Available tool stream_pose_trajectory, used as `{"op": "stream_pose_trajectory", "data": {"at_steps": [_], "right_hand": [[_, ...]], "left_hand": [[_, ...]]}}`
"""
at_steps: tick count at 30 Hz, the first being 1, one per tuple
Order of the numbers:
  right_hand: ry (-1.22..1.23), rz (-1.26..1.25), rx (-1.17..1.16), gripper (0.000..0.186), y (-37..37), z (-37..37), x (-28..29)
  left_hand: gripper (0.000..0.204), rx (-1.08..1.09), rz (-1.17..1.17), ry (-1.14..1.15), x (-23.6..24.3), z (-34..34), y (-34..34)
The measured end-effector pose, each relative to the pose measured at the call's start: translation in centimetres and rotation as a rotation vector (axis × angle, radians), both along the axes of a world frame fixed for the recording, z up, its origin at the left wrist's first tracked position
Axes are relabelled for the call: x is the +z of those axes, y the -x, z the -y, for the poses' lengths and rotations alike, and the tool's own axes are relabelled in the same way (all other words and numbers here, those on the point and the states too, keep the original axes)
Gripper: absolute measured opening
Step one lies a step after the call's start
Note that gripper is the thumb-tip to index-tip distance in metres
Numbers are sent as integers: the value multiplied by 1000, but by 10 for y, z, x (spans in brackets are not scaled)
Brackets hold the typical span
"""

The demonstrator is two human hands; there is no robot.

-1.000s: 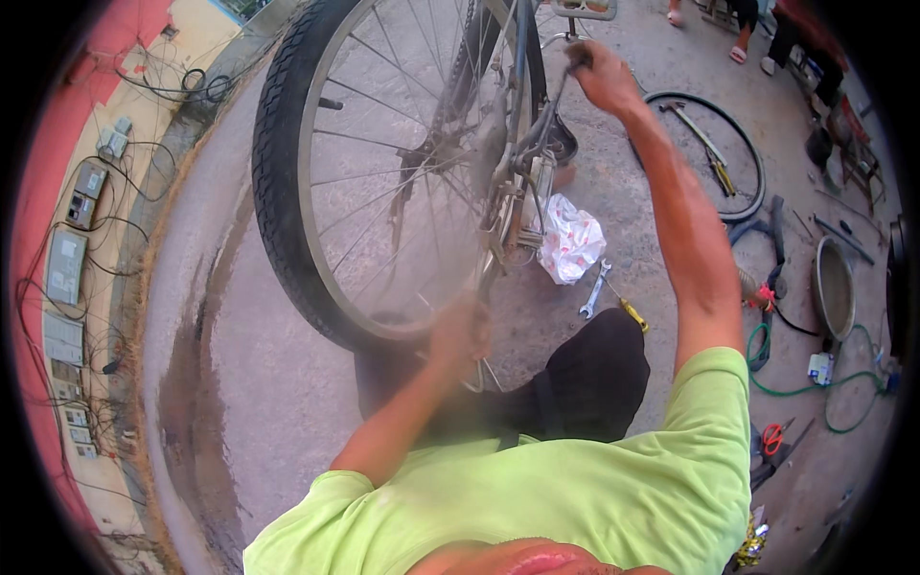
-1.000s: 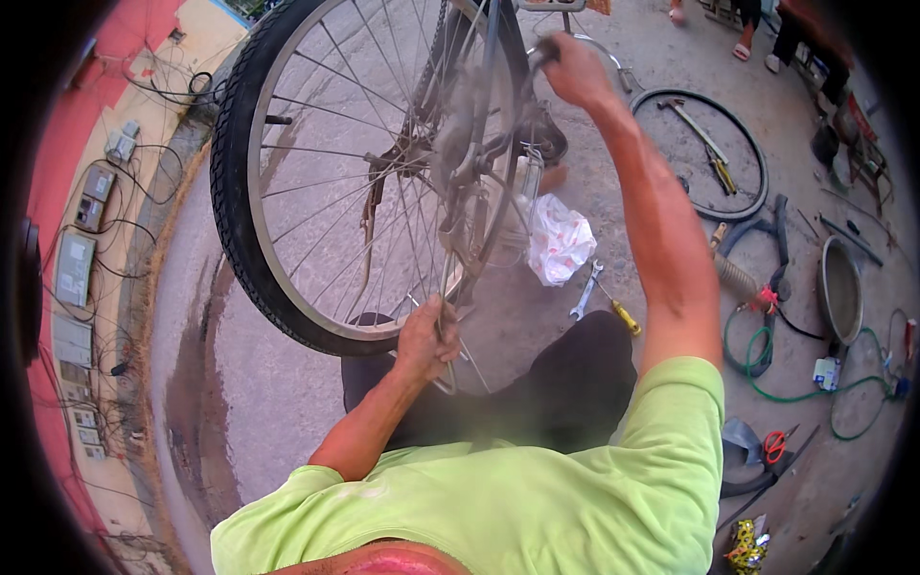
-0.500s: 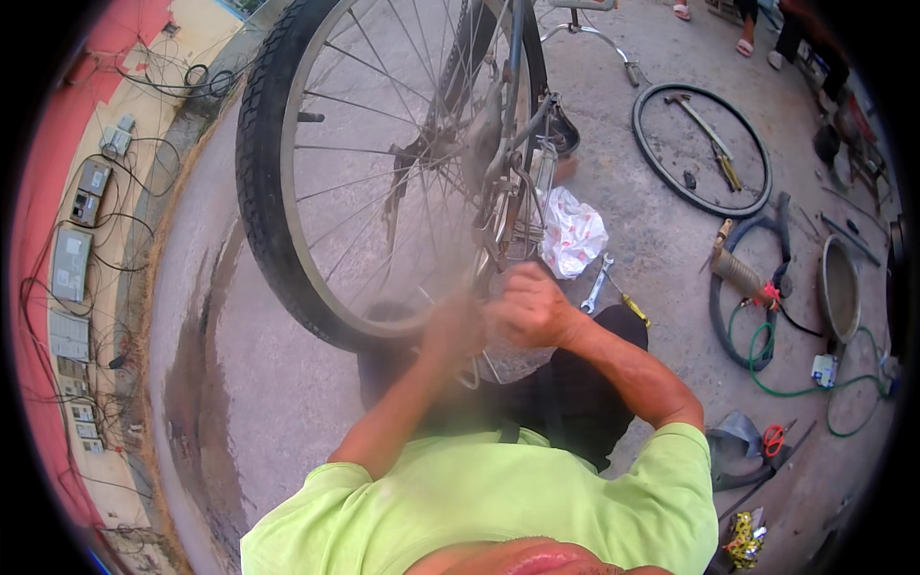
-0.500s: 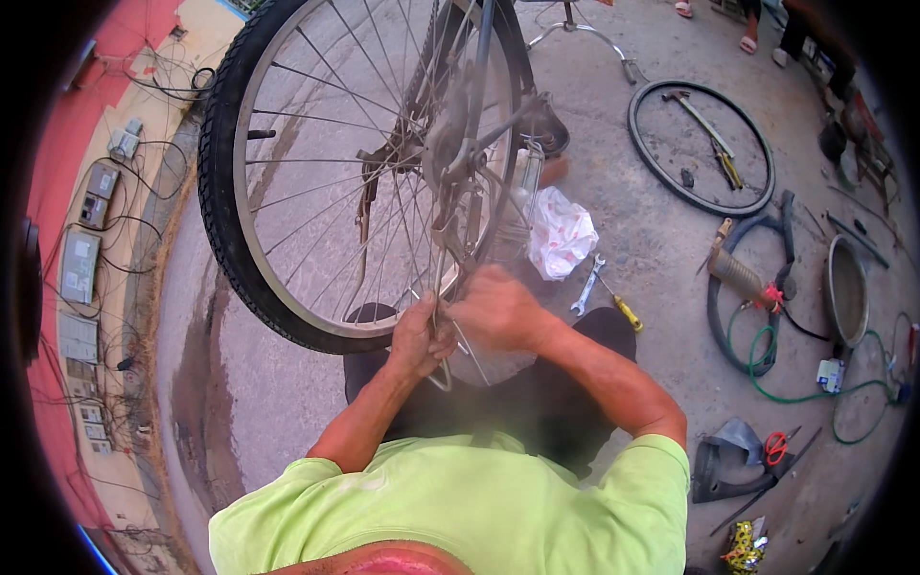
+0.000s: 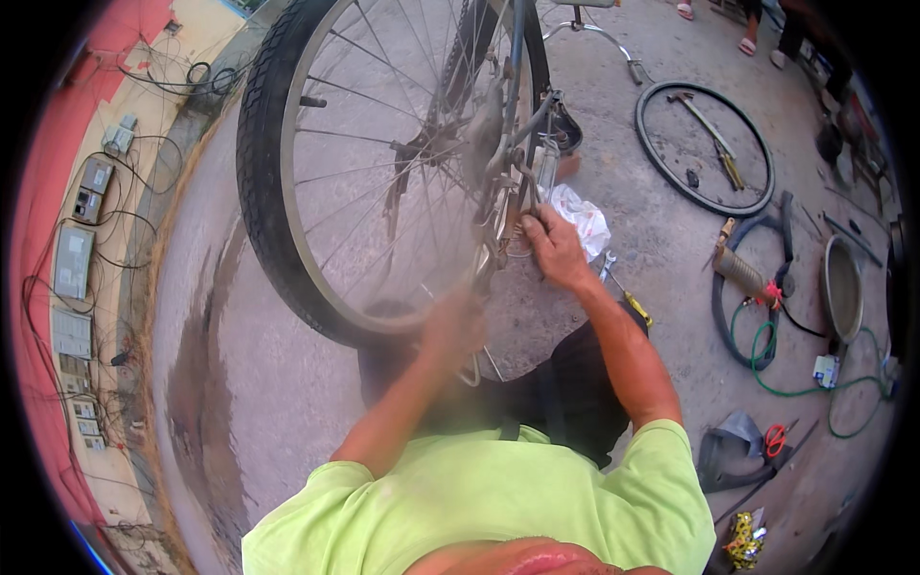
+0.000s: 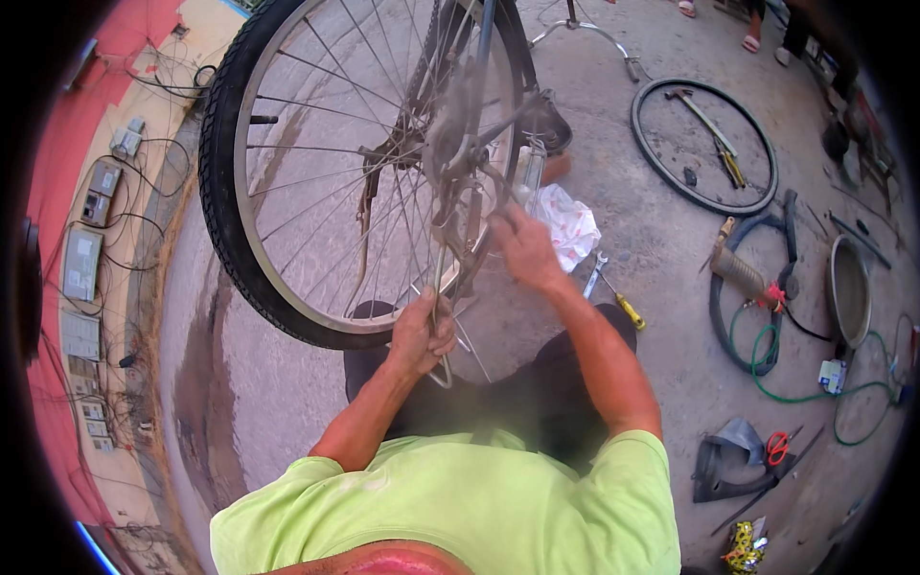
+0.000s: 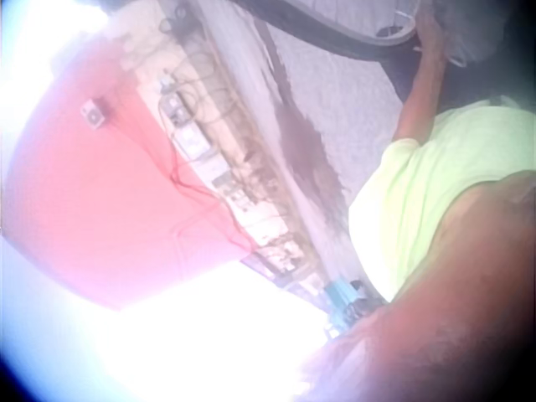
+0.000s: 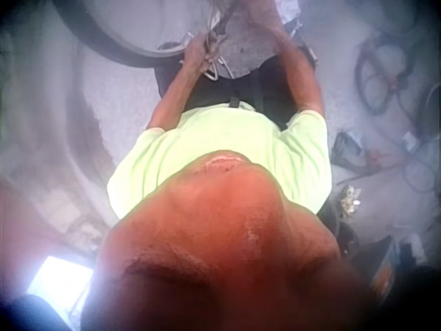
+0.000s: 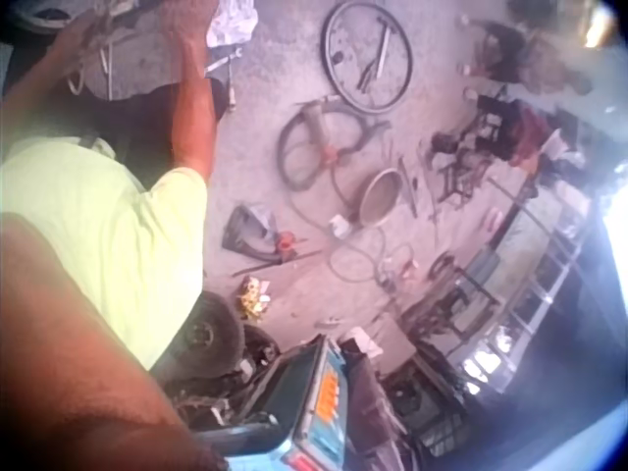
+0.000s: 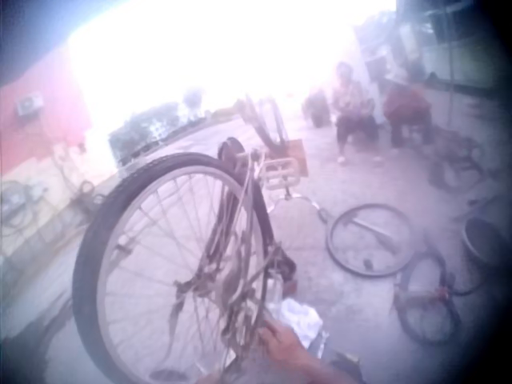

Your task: The person works on the rear wheel of a bicycle, handling the hub area, tightening parts with a wrench, and placing the chain back onto the sprocket while the bike is upside down on the ground.

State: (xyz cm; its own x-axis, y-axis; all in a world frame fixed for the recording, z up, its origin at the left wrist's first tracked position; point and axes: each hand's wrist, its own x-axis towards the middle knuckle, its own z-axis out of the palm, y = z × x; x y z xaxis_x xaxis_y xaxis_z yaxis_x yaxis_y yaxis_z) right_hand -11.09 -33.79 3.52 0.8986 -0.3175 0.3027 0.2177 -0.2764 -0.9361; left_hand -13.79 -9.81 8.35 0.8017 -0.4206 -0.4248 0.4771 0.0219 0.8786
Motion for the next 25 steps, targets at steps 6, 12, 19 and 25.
{"op": "stream_pose_trajectory", "data": {"at_steps": [6, 12, 19, 25], "right_hand": [[495, 239, -552, 24, -69, 165, -35], [-302, -30, -186, 43, -108, 109, 92], [-42, 101, -365, 67, -196, 87, 111], [-214, -59, -250, 75, -175, 73, 126]], "left_hand": [[40, -103, 148, -49, -19, 6, -9], [40, -97, 141, -79, -32, -21, -10], [40, 20, -102, -10, 54, 23, 12], [43, 98, -423, 181, 73, 5, 18]]}}
